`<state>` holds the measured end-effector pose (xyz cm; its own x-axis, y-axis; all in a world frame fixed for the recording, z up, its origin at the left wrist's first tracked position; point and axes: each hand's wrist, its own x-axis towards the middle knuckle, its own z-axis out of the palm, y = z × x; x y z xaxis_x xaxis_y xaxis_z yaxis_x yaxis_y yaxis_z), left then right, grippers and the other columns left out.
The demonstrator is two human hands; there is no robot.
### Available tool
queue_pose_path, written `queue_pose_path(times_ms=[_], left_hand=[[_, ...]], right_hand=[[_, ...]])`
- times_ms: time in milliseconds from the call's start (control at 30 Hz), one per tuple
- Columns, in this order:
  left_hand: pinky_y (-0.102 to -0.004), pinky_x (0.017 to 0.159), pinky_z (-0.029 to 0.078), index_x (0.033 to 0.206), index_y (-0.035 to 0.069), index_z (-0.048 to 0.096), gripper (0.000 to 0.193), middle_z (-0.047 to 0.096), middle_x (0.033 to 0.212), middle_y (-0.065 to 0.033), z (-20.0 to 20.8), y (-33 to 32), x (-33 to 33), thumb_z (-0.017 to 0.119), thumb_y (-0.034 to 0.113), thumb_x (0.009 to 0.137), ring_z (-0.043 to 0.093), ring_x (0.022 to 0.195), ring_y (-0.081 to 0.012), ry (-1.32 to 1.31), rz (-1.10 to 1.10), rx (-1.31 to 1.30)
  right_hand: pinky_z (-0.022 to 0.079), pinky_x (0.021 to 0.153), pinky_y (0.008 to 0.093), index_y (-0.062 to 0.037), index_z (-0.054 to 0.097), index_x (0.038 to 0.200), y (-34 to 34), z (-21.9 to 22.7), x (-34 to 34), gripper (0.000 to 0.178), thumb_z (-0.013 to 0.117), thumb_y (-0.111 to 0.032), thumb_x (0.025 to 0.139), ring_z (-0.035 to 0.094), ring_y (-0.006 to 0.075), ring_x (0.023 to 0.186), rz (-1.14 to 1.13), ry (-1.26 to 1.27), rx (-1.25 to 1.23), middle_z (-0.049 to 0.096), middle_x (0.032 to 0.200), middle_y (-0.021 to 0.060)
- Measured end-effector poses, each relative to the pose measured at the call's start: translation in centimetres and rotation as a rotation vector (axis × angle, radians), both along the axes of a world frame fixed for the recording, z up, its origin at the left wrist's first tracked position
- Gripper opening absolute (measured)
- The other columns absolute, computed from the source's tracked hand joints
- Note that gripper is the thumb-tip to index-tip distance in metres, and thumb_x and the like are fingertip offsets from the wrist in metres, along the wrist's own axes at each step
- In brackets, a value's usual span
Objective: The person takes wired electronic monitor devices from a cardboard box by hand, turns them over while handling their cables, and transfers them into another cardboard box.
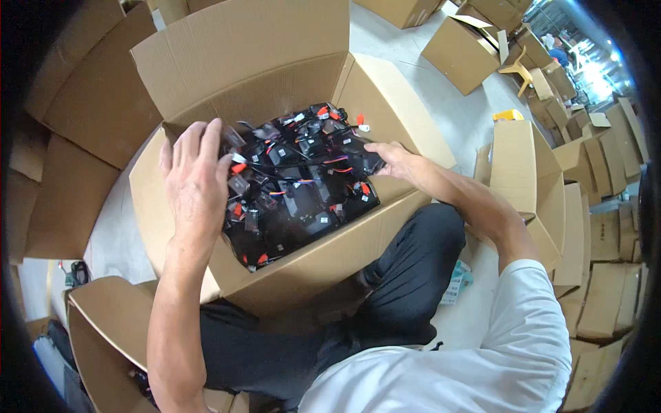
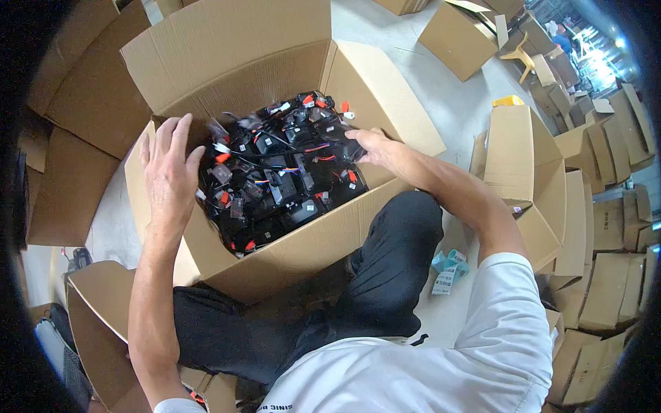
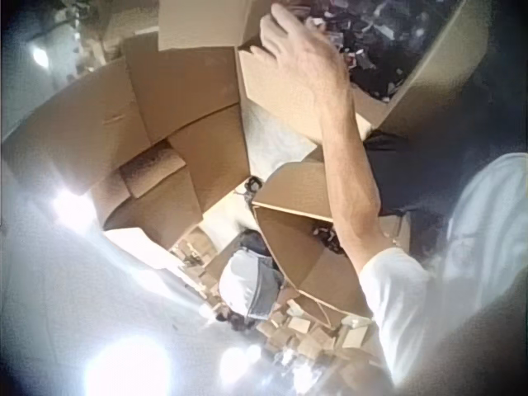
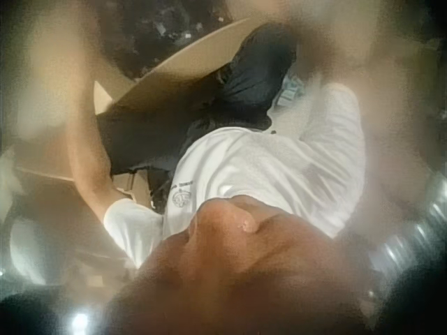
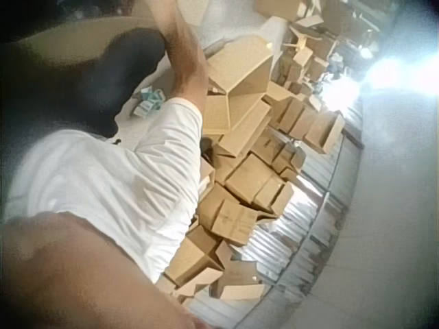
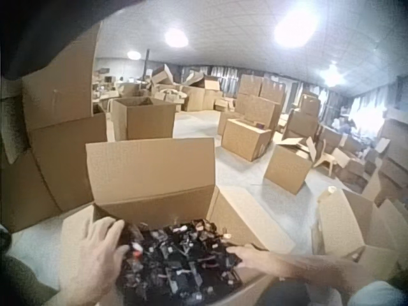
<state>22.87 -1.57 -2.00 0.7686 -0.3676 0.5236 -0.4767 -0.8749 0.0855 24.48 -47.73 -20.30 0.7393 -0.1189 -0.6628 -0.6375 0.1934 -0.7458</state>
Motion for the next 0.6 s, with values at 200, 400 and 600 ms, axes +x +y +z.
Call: queue_pose_path(times_ms=[200, 400, 600], left_hand=[[-0.0646, 0.143, 0.033, 0.161, 0.007, 0.070, 0.064, 0.063, 0.166, -0.0163, -0.2, -0.9, -2.8, 0.090, 0.013, 0.100, 0.057, 0.161, -0.0382, 0.104, -0.118, 0.119], [-0.0654, 0.145, 0.031, 0.160, 0.007, 0.071, 0.062, 0.061, 0.168, -0.0172, -0.2, 1.5, -4.0, 0.090, 0.014, 0.101, 0.054, 0.163, -0.0382, 0.156, -0.038, 0.143], [-0.0672, 0.144, 0.032, 0.154, 0.005, 0.073, 0.062, 0.062, 0.166, -0.0173, -0.2, 2.5, -3.8, 0.093, 0.014, 0.096, 0.055, 0.163, -0.0378, 0.184, -0.055, 0.114]], right_hand=[[0.071, 0.112, 0.0551, 0.0032, 0.070, 0.151, 0.1, -7.7, 2.5, 0.044, 0.065, -0.032, 0.124, 0.086, 0.0298, 0.119, -0.003, 0.081, -0.257, 0.085, 0.134, 0.0172], [0.070, 0.114, 0.0544, -0.0059, 0.067, 0.163, -0.9, -12.2, 0.7, 0.062, 0.049, -0.055, 0.129, 0.081, 0.0355, 0.136, 0.309, 0.437, -0.321, 0.078, 0.158, 0.0178], [0.059, 0.128, 0.0577, -0.0056, 0.067, 0.164, -2.5, -18.5, 2.0, 0.049, 0.062, -0.039, 0.128, 0.072, 0.0282, 0.150, 0.420, 0.293, -0.377, 0.077, 0.160, 0.0092]])
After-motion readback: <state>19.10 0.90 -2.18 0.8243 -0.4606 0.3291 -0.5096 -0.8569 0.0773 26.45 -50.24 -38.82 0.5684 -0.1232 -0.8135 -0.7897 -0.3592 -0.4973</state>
